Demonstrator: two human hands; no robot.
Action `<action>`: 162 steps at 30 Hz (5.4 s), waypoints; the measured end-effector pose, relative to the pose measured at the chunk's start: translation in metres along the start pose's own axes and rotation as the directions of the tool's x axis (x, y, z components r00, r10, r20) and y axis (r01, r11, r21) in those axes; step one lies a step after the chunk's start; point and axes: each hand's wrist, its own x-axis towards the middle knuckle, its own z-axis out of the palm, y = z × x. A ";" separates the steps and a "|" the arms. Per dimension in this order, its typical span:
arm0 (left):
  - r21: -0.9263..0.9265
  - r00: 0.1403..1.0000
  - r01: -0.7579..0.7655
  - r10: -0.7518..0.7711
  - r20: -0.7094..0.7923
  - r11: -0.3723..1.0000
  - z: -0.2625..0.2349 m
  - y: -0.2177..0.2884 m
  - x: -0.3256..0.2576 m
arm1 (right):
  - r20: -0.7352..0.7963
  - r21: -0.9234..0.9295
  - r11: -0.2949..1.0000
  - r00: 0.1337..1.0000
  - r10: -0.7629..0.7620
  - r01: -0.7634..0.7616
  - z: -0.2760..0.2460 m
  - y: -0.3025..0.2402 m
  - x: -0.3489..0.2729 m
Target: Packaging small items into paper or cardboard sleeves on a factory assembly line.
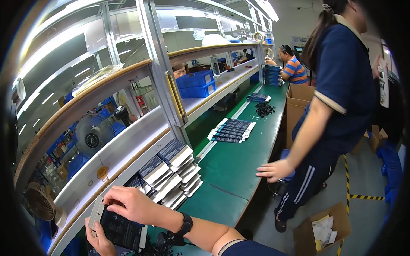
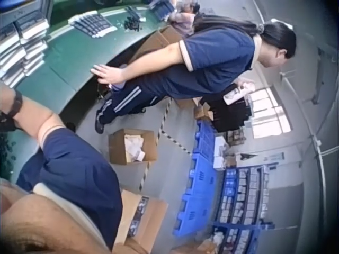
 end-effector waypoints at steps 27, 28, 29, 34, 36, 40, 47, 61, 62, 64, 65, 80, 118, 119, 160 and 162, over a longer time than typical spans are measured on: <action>-0.403 0.949 0.279 -0.186 0.255 0.872 0.031 0.011 0.008 | -0.072 -0.181 0.982 0.996 0.044 -0.056 0.021 0.040 0.006; -0.425 0.940 0.311 -0.208 0.271 0.850 0.029 0.008 0.007 | -0.073 -0.182 0.982 0.997 0.040 -0.052 0.022 0.042 0.007; -0.450 0.930 0.341 -0.228 0.288 0.825 0.026 0.006 0.007 | -0.085 -0.158 0.986 0.996 0.040 -0.053 0.024 0.043 0.008; -0.520 0.895 0.434 -0.289 0.339 0.736 0.024 0.004 0.010 | -0.044 -0.101 0.974 0.979 0.198 -0.202 0.024 0.040 0.009; -0.506 0.917 0.373 -0.228 0.326 0.778 0.025 0.003 0.011 | -0.038 -0.107 0.972 0.978 0.204 -0.207 0.025 0.041 0.010; -0.434 0.933 0.308 -0.179 0.312 0.847 0.029 0.006 0.012 | -0.026 -0.240 0.967 0.996 0.086 -0.089 0.021 0.040 0.011; -0.323 0.978 0.147 -0.089 0.187 0.935 0.029 0.006 0.009 | 0.017 -0.281 0.958 0.998 0.058 -0.051 0.032 0.042 0.009; -0.279 0.981 0.115 -0.065 0.182 0.953 0.027 0.006 0.013 | 0.021 -0.241 0.968 0.997 0.076 -0.069 0.033 0.046 0.008; -0.278 0.982 0.104 -0.054 0.183 0.955 0.027 0.007 0.014 | 0.023 -0.263 0.964 0.998 0.055 -0.047 0.033 0.047 0.009; -0.276 0.983 0.094 -0.046 0.175 0.956 0.026 0.008 0.014 | 0.027 -0.281 0.959 0.999 0.033 -0.024 0.033 0.047 0.009; -0.277 0.985 0.083 -0.037 0.170 0.957 0.026 0.008 0.014 | 0.022 -0.283 0.959 0.999 0.041 -0.033 0.033 0.047 0.009; -0.283 0.978 0.075 -0.015 0.206 0.956 0.026 0.004 0.015 | 0.029 -0.313 0.948 0.997 0.069 -0.056 0.029 0.050 0.009; -0.290 0.987 0.027 0.020 0.160 0.957 0.018 0.011 0.012 | 0.147 -0.163 0.986 0.987 0.060 -0.036 0.021 0.032 0.008; -0.297 0.985 -0.016 0.066 0.160 0.955 0.018 0.013 0.011 | 0.049 -0.188 0.981 0.998 -0.034 0.043 0.021 0.034 0.009; -0.534 0.945 0.301 -0.173 0.276 0.790 0.016 0.001 0.007 | 0.210 -0.125 0.991 0.975 0.077 -0.051 0.026 0.026 0.005; -0.615 0.886 0.454 -0.249 0.392 0.645 0.015 0.013 0.007 | 0.200 -0.117 0.992 0.977 0.068 -0.045 0.023 0.023 0.003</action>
